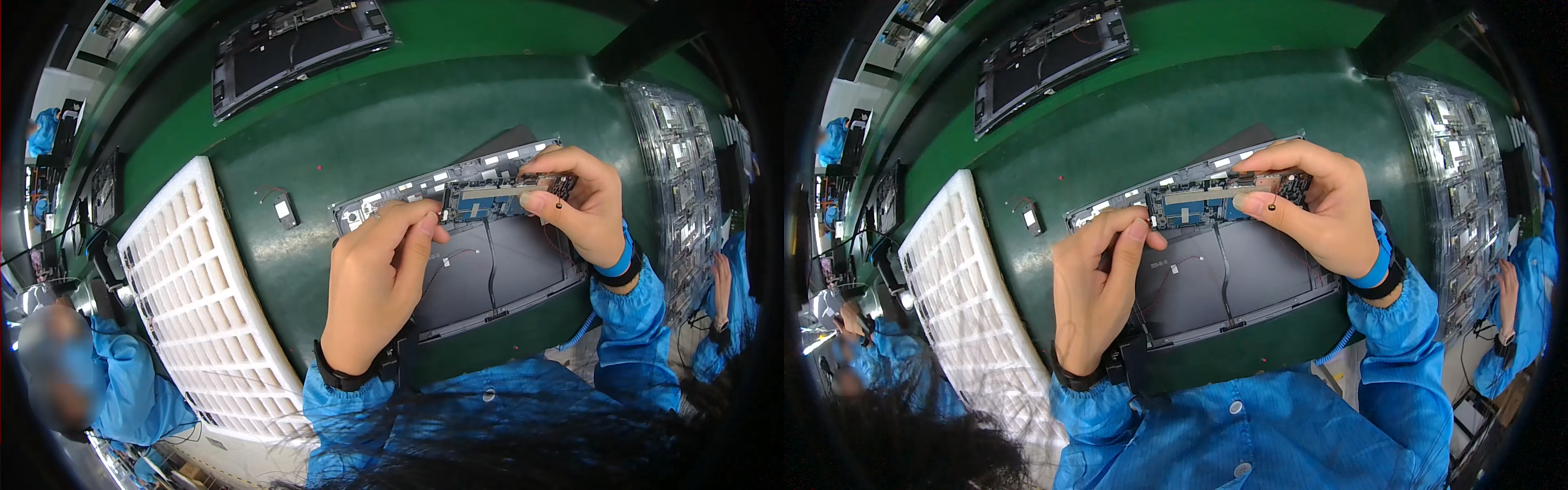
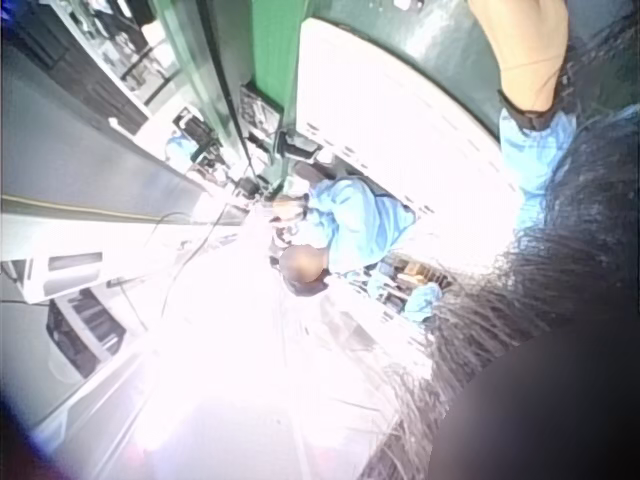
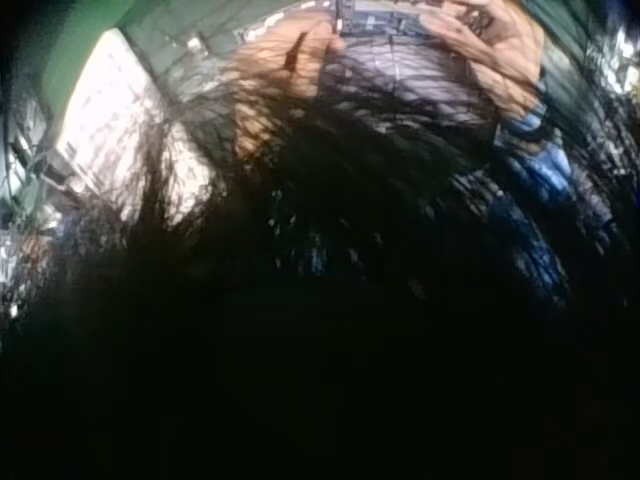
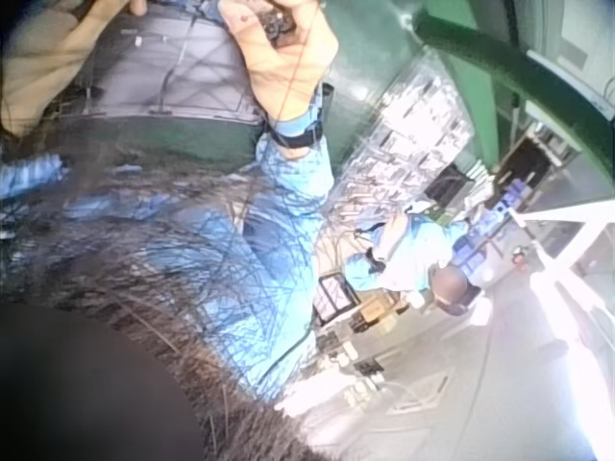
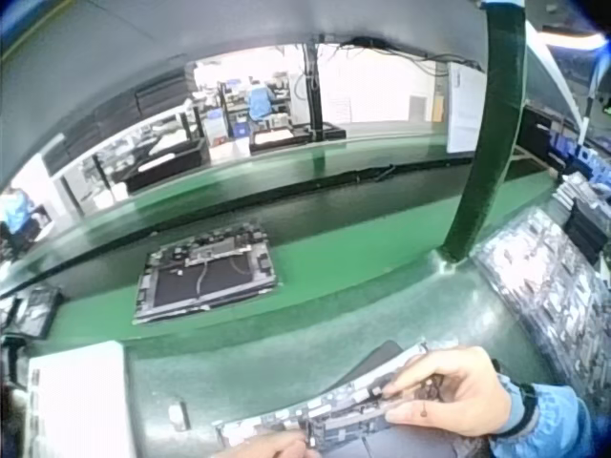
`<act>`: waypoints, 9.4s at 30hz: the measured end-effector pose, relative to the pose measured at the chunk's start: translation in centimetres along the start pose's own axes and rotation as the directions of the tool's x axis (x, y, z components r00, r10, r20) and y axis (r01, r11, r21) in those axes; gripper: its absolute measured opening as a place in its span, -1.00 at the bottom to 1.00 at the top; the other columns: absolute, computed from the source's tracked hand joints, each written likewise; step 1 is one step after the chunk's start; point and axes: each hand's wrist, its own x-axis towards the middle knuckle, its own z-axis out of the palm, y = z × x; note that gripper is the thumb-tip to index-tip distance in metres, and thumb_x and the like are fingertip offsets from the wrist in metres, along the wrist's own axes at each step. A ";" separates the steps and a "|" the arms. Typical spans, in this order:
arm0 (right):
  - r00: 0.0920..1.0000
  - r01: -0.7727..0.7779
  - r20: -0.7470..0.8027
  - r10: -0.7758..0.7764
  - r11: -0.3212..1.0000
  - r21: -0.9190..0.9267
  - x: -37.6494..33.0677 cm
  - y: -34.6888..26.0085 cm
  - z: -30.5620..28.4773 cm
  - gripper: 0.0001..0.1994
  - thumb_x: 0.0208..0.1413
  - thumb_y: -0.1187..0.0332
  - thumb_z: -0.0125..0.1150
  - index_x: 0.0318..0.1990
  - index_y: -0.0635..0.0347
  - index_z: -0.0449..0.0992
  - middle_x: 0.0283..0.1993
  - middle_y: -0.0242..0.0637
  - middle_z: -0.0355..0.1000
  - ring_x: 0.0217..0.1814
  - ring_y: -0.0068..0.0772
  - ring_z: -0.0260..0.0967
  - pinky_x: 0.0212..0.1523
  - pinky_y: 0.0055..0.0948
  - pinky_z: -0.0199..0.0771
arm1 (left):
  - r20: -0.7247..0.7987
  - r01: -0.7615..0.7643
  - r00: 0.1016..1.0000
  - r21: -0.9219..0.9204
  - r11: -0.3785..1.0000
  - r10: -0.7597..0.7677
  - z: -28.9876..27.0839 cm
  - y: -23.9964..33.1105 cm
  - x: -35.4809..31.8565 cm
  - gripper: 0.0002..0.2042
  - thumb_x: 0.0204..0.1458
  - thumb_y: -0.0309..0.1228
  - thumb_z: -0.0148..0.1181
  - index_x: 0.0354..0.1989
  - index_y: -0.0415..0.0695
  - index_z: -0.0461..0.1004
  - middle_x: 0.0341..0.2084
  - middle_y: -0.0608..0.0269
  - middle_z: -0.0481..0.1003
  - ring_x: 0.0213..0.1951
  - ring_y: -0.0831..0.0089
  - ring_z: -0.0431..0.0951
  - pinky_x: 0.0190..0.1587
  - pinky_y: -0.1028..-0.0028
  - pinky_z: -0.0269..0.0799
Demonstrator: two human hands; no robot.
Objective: Assembling a circuit board and connecting cables within an electronic device casing on a production line.
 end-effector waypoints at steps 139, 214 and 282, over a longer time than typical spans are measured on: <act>0.993 -0.060 -0.100 0.061 0.998 0.009 0.2 -0.5 -0.5 -0.72 0.16 0.58 0.34 0.03 0.38 0.57 -0.06 -0.22 0.58 -0.05 -0.55 0.50 0.00 -0.53 0.51 | 0.257 0.214 0.948 -0.080 0.974 -0.187 -0.5 1.8 -0.3 -0.81 0.29 -0.56 0.09 0.01 -0.27 0.55 -0.49 0.22 0.59 -0.37 0.48 0.56 -0.21 0.49 0.50; 0.999 -0.038 -0.006 0.038 0.995 -0.095 -0.3 -0.9 0.0 -0.75 0.09 0.53 0.42 -0.05 0.33 0.65 -0.12 -0.20 0.64 -0.12 -0.50 0.56 -0.07 -0.52 0.55 | 0.149 0.074 0.983 0.232 0.970 -0.111 -0.1 1.0 0.0 -0.95 0.08 -0.54 0.27 -0.39 -0.15 0.63 -0.60 0.30 0.61 -0.58 0.33 0.59 -0.49 0.40 0.44; 0.908 0.288 0.397 -0.136 0.889 -0.355 -1.5 -0.1 5.3 -0.55 0.09 0.47 0.37 0.16 0.19 0.46 -0.03 -0.24 0.54 -0.11 -0.30 0.53 -0.01 -0.32 0.42 | -0.364 0.148 0.917 0.690 0.709 0.163 -1.3 -7.5 17.7 -0.53 0.18 -0.44 0.23 0.26 0.30 0.51 0.41 -0.02 0.22 0.47 -0.06 0.10 0.40 -0.45 -0.28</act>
